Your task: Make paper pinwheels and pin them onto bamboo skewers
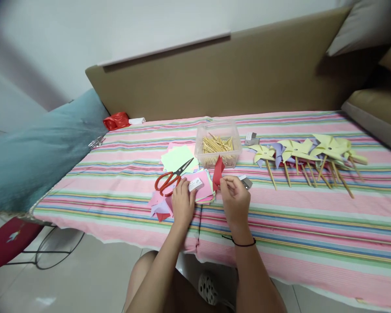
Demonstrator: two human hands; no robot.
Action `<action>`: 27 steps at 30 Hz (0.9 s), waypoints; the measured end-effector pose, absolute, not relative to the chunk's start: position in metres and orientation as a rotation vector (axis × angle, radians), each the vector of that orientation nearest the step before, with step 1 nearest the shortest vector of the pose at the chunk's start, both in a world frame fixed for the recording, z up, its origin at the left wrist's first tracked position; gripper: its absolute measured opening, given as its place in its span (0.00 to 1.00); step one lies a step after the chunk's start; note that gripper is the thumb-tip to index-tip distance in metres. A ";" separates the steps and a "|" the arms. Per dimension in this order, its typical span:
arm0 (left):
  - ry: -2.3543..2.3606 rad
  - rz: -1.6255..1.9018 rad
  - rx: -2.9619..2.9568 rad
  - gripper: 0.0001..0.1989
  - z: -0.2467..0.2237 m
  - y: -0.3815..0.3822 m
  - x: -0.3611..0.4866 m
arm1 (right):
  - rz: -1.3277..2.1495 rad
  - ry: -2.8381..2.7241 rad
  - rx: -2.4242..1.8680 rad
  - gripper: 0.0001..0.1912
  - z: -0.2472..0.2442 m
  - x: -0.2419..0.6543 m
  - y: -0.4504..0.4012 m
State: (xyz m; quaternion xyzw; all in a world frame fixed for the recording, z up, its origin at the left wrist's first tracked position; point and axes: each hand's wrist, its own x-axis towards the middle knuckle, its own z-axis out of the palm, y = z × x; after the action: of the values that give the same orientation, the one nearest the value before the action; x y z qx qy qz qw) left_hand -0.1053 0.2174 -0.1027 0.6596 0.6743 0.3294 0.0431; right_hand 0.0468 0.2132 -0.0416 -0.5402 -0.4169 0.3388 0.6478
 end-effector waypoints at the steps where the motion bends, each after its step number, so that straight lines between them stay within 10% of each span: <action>1: 2.075 0.993 2.033 0.18 -0.102 0.218 -0.105 | 0.828 -0.924 -1.197 0.08 -0.041 0.048 0.212; 13: 1.547 1.375 1.363 0.18 0.007 0.132 -0.067 | 1.174 -0.641 -0.861 0.10 -0.014 0.069 0.136; 27: 0.744 1.166 0.724 0.25 0.055 -0.004 -0.045 | 0.399 -1.478 -1.029 0.05 0.031 0.106 -0.001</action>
State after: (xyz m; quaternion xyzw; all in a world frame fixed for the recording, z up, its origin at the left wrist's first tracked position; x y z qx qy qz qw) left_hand -0.0455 -0.0045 0.0551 0.3262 0.3354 0.5256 0.7106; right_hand 0.1062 -0.0005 0.0311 -0.4447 -0.6387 0.1726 0.6038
